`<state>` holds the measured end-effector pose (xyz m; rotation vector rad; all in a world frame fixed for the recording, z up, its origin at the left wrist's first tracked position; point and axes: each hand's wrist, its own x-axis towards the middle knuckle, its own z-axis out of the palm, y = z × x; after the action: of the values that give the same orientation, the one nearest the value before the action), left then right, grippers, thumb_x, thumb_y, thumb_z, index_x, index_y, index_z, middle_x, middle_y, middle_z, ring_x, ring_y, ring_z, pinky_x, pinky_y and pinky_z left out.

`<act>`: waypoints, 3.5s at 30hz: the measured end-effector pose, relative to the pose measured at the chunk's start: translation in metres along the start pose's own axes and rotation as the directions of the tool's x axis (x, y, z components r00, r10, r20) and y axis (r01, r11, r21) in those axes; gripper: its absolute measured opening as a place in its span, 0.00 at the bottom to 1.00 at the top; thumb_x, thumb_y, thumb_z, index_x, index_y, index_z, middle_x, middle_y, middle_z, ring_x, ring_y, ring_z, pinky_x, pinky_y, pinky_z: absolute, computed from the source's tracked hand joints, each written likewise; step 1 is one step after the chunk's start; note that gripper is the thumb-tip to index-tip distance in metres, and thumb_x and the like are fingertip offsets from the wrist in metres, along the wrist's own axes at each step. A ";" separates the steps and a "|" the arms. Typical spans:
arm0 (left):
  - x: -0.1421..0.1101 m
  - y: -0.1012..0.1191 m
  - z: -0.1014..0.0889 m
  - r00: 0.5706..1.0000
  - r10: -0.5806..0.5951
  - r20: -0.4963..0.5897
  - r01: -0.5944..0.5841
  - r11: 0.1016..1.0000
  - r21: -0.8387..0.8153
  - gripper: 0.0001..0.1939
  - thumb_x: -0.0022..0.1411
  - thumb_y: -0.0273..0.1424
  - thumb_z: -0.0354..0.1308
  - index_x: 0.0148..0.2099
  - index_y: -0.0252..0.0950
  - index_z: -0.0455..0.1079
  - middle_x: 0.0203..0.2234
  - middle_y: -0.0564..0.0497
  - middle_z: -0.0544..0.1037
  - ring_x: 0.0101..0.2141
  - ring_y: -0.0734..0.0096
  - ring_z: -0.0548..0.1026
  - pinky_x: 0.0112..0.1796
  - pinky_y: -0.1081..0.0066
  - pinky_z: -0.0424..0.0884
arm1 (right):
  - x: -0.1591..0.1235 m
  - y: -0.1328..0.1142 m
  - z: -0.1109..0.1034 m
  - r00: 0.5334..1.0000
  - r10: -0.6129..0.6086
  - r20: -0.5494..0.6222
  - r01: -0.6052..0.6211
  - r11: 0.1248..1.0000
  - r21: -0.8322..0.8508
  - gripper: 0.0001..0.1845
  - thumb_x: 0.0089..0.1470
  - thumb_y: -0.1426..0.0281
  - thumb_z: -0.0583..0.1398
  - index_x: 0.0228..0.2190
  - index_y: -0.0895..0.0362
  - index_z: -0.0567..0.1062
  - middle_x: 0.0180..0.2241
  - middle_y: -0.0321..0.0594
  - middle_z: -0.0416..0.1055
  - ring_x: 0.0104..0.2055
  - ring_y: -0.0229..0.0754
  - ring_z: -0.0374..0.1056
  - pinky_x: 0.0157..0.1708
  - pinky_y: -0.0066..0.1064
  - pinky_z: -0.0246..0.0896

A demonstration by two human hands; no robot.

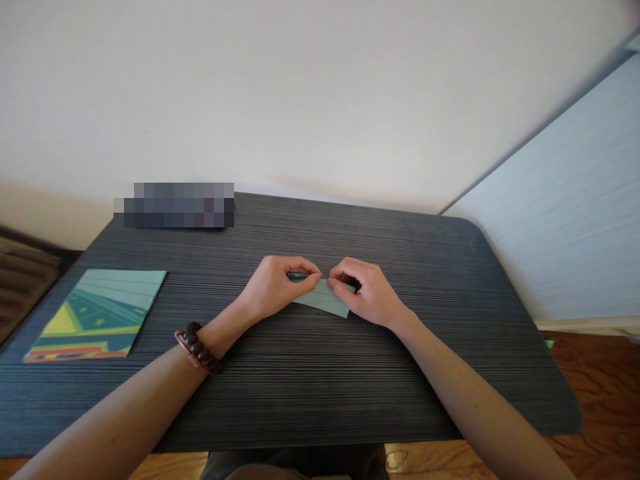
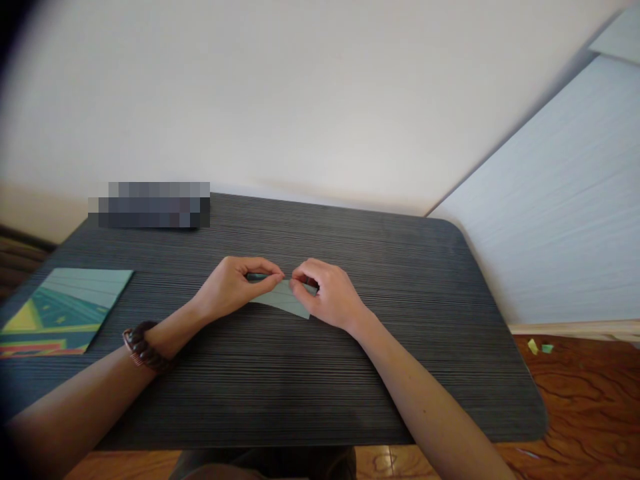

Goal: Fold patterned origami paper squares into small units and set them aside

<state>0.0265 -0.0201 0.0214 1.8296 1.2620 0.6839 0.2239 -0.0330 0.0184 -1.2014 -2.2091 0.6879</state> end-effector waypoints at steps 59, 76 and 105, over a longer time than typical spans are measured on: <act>0.004 -0.016 -0.018 1.000 -0.027 0.008 0.026 0.994 0.104 0.17 0.56 0.42 0.55 0.37 0.36 0.78 0.29 0.52 0.81 0.26 0.70 0.73 0.25 0.75 0.64 | 0.002 0.021 -0.018 0.990 -0.072 0.121 0.066 0.997 0.049 0.07 0.49 0.76 0.54 0.22 0.57 0.67 0.21 0.31 0.63 0.23 0.32 0.58 0.27 0.26 0.51; 0.003 -0.017 -0.014 1.000 -0.009 0.011 0.008 0.999 0.046 0.16 0.56 0.40 0.55 0.37 0.35 0.78 0.31 0.52 0.81 0.31 0.66 0.76 0.31 0.73 0.70 | 0.001 0.017 -0.004 0.999 -0.028 0.045 0.027 0.999 0.019 0.07 0.56 0.70 0.53 0.30 0.57 0.70 0.29 0.36 0.68 0.29 0.36 0.63 0.32 0.29 0.55; 0.002 -0.002 -0.002 0.994 0.088 0.065 -0.095 0.989 0.117 0.10 0.54 0.30 0.53 0.33 0.37 0.76 0.29 0.56 0.80 0.31 0.71 0.77 0.36 0.76 0.69 | 0.001 0.013 -0.004 0.982 -0.151 0.113 0.153 0.988 -0.007 0.07 0.54 0.73 0.53 0.26 0.57 0.68 0.25 0.33 0.66 0.26 0.34 0.59 0.33 0.29 0.51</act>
<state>0.0244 -0.0175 0.0203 2.0023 1.2083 0.6090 0.2340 -0.0246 0.0130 -1.0102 -2.3748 0.6911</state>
